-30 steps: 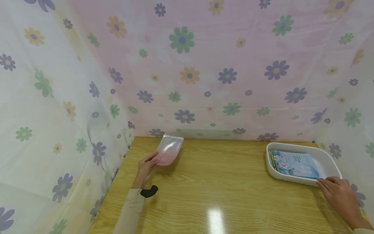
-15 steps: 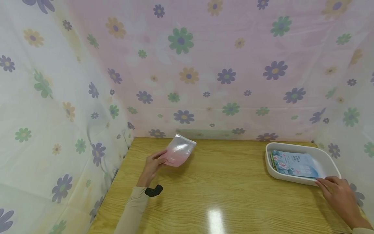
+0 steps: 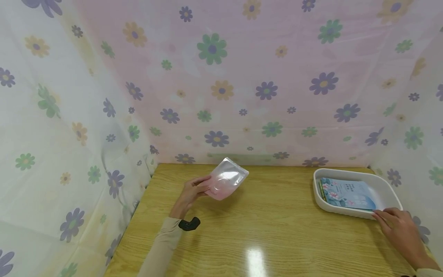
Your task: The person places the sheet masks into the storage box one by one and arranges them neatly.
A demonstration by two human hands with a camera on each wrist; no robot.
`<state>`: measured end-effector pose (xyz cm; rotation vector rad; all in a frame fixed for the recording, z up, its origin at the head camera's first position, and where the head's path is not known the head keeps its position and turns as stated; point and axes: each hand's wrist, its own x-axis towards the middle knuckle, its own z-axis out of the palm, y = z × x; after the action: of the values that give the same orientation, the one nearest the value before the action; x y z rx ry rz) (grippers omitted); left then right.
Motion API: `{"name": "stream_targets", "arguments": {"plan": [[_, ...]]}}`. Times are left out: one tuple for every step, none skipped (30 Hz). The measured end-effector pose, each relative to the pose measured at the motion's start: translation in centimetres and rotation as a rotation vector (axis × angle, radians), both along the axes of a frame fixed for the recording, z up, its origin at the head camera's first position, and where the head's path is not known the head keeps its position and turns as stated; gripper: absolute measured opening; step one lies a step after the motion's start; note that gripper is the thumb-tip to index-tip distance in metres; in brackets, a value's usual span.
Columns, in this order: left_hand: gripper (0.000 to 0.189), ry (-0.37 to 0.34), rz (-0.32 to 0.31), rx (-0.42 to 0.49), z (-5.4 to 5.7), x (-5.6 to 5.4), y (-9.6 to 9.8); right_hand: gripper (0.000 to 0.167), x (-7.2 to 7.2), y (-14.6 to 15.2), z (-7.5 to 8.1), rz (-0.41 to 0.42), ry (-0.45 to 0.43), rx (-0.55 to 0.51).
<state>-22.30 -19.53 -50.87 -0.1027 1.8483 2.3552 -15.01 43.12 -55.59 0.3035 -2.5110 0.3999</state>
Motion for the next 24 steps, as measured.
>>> {"name": "stream_targets", "arguments": {"plan": [[0.044,0.002,-0.014,0.0,0.1,-0.1,0.3,0.013,0.0,0.0,0.0,0.004,0.003,0.0],[0.044,0.003,-0.025,0.001,0.2,-0.2,0.5,0.013,0.0,0.0,0.0,0.005,0.005,0.001],[0.043,0.009,-0.041,-0.001,0.3,-0.3,0.8,0.013,0.0,0.0,0.1,0.007,0.006,0.002],[0.043,0.011,-0.055,0.0,0.4,-0.5,1.0,0.013,0.0,0.0,0.1,0.005,0.007,0.004],[0.043,0.013,-0.067,0.003,0.5,-0.6,1.3,0.013,0.0,0.0,0.1,0.005,0.01,0.005],[0.043,0.013,-0.075,0.004,0.6,-0.7,1.5,0.012,0.0,0.0,0.1,0.003,0.008,0.006],[0.043,0.014,-0.084,0.007,0.7,-0.8,1.8,0.012,0.1,0.0,0.1,0.001,0.007,0.005],[0.043,0.019,-0.093,0.008,0.7,-0.9,2.0,0.012,0.1,-0.1,0.2,0.002,0.009,0.004],[0.043,0.023,-0.103,0.009,0.8,-1.0,2.3,0.012,0.1,-0.1,0.2,0.005,0.013,0.003],[0.043,0.024,-0.111,0.011,0.9,-1.1,2.6,0.012,0.1,-0.1,0.2,0.008,0.017,0.003],[0.043,0.034,-0.121,0.009,1.0,-1.2,2.8,0.012,0.1,-0.1,0.2,0.011,0.022,0.003],[0.043,0.038,-0.132,0.01,1.0,-1.2,3.1,0.012,0.1,-0.1,0.3,0.014,0.025,0.003],[0.043,0.047,-0.144,0.009,1.1,-1.3,3.3,0.012,0.1,-0.1,0.3,0.019,0.031,0.002],[0.043,0.053,-0.156,0.006,1.2,-1.4,3.6,0.012,0.1,-0.1,0.3,0.021,0.035,0.002],[0.042,0.056,-0.166,0.007,1.2,-1.4,3.9,0.011,0.1,-0.1,0.4,0.019,0.034,0.002],[0.042,0.06,-0.176,0.009,1.3,-1.5,4.1,0.012,0.1,-0.1,0.4,0.016,0.032,0.001],[0.042,0.061,-0.187,0.014,1.3,-1.6,4.4,0.012,0.1,-0.1,0.4,0.015,0.03,-0.001],[0.042,0.057,-0.194,0.02,1.3,-1.7,4.6,0.012,0.1,-0.1,0.4,0.014,0.03,-0.001],[0.043,0.058,-0.204,0.019,1.4,-1.8,4.8,0.012,0.1,-0.1,0.4,0.009,0.026,-0.002],[0.043,0.055,-0.212,0.023,1.4,-1.9,5.1,0.012,0.1,-0.2,0.4,0.004,0.023,-0.002],[0.043,0.052,-0.219,0.027,1.4,-2.0,5.3,0.013,0.1,-0.2,0.3,0.002,0.021,-0.002],[0.043,0.05,-0.225,0.029,1.4,-2.0,5.6,0.013,0.1,-0.2,0.3,0.004,0.024,-0.002],[0.042,0.048,-0.229,0.03,1.4,-2.1,5.8,0.014,0.1,-0.2,0.3,0.003,0.024,0.0],[0.042,0.047,-0.232,0.028,1.4,-2.1,6.1,0.014,0.1,-0.2,0.3,0.004,0.025,0.001]]}}
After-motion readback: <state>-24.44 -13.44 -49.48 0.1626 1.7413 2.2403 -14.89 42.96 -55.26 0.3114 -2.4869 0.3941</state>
